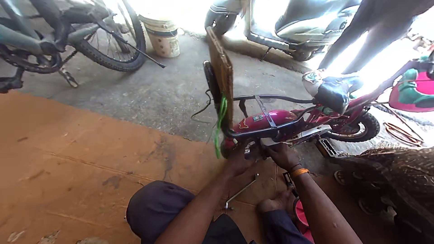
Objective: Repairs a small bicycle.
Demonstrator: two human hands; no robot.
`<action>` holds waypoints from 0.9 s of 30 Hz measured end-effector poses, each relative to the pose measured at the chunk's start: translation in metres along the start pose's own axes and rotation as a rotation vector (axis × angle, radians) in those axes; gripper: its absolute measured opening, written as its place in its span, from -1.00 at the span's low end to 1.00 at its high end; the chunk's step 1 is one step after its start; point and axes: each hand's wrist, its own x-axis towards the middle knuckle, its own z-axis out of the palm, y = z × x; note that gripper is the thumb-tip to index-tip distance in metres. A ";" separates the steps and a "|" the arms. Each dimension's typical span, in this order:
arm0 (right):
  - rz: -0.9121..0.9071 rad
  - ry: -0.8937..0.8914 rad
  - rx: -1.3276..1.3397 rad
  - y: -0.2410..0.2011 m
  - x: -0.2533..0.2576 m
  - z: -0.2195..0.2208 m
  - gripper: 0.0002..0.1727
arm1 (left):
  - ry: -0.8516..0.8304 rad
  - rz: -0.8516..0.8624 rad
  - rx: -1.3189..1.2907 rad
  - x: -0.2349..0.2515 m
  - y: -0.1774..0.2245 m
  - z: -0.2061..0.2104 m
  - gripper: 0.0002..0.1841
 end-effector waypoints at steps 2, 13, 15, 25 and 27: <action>0.002 -0.005 -0.040 0.004 0.004 0.000 -0.37 | -0.044 0.004 -0.016 0.008 -0.004 0.003 -0.07; 0.185 0.018 -0.275 -0.031 -0.021 -0.050 -0.57 | -0.090 0.041 0.178 0.052 -0.010 0.028 -0.38; 0.116 0.246 -0.257 -0.057 -0.039 -0.083 -0.51 | -0.069 0.046 0.231 0.054 -0.006 0.031 -0.37; -0.418 0.901 -0.122 -0.166 -0.011 -0.167 -0.72 | 0.013 0.055 0.229 0.055 -0.003 0.038 -0.39; -0.391 0.859 -0.167 -0.160 0.020 -0.147 -0.57 | 0.020 0.030 0.257 0.053 -0.001 0.038 -0.42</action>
